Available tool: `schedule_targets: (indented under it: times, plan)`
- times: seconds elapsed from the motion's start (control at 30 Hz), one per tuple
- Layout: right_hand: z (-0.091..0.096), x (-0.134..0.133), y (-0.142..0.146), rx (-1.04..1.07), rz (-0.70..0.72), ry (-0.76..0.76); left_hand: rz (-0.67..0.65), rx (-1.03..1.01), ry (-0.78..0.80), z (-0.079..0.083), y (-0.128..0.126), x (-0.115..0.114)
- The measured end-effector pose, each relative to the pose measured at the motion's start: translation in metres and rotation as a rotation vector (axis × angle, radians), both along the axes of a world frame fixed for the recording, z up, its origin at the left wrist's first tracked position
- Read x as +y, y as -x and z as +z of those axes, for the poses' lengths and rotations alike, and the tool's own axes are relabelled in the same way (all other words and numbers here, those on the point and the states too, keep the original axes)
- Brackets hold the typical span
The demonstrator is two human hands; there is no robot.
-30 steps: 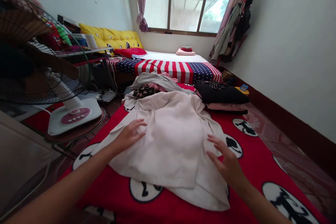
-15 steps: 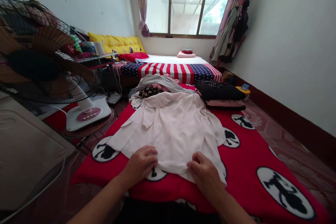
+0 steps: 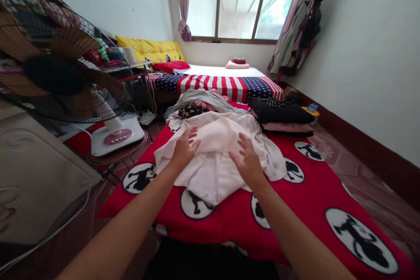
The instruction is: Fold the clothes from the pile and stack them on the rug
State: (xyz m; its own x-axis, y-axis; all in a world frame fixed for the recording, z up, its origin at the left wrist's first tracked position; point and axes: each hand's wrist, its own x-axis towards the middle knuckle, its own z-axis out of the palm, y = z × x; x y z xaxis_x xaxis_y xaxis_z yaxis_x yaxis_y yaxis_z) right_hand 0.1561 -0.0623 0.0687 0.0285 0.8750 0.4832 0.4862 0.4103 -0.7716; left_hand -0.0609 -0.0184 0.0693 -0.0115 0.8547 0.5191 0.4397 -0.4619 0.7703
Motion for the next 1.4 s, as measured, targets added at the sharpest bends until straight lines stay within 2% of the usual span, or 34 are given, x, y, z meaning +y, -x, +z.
schedule_targets:
  times: [0.13,0.2,0.3,0.43,0.5,0.6,0.73,0.8,0.87,0.93,1.0,1.07,1.13,1.2,1.27,1.33,1.4]
  plan:
    - [-0.049,-0.058,0.024,-0.154,0.213,0.082,-0.211,0.217,0.089,-0.046,0.018,-0.051]
    - [-0.063,-0.073,0.037,-0.283,0.26,0.094,-0.274,0.325,0.083,-0.058,0.031,-0.073]
    - [-0.071,-0.071,0.052,-0.519,0.247,0.071,-0.331,0.478,0.077,-0.062,0.049,-0.086]
    - [-0.074,-0.051,0.056,-0.695,0.193,0.038,-0.279,0.623,0.084,-0.062,0.06,-0.076]
    - [-0.07,-0.045,0.045,-0.645,0.193,0.05,-0.207,0.624,0.107,-0.063,0.058,-0.07]
    - [-0.049,-0.042,0.001,-0.446,0.175,0.099,-0.198,0.528,0.123,-0.058,0.044,-0.071]
    - [0.003,-0.045,-0.079,-0.16,0.072,0.196,-0.423,0.429,0.117,-0.037,0.006,-0.096]
    - [0.022,-0.053,-0.104,-0.055,0.033,0.209,-0.57,0.462,0.172,-0.028,-0.013,-0.109]
    - [0.028,-0.067,-0.108,-0.023,0.022,0.208,-0.687,0.522,0.261,-0.025,-0.028,-0.116]
    - [0.019,-0.085,-0.098,-0.066,0.067,0.25,-0.718,0.553,0.346,-0.027,-0.036,-0.117]
    - [0.003,-0.098,-0.084,-0.15,0.158,0.363,-0.604,0.564,0.374,-0.033,-0.039,-0.113]
    - [-0.014,-0.1,-0.077,-0.182,0.2,0.467,-0.349,0.594,0.295,-0.04,-0.037,-0.107]
    - [-0.025,-0.089,-0.082,-0.18,0.092,0.448,-0.066,0.631,0.175,-0.049,-0.031,-0.099]
    - [-0.033,-0.068,-0.094,-0.25,-0.14,0.312,0.115,0.639,0.133,-0.059,-0.023,-0.091]
    - [-0.04,-0.047,-0.105,-0.395,-0.317,0.235,0.169,0.622,0.217,-0.066,-0.015,-0.083]
    - [-0.047,-0.032,-0.11,-0.506,-0.351,0.304,0.153,0.583,0.335,-0.067,-0.005,-0.076]
    - [-0.053,-0.023,-0.11,-0.541,-0.336,0.412,0.121,0.521,0.381,-0.061,0.006,-0.068]
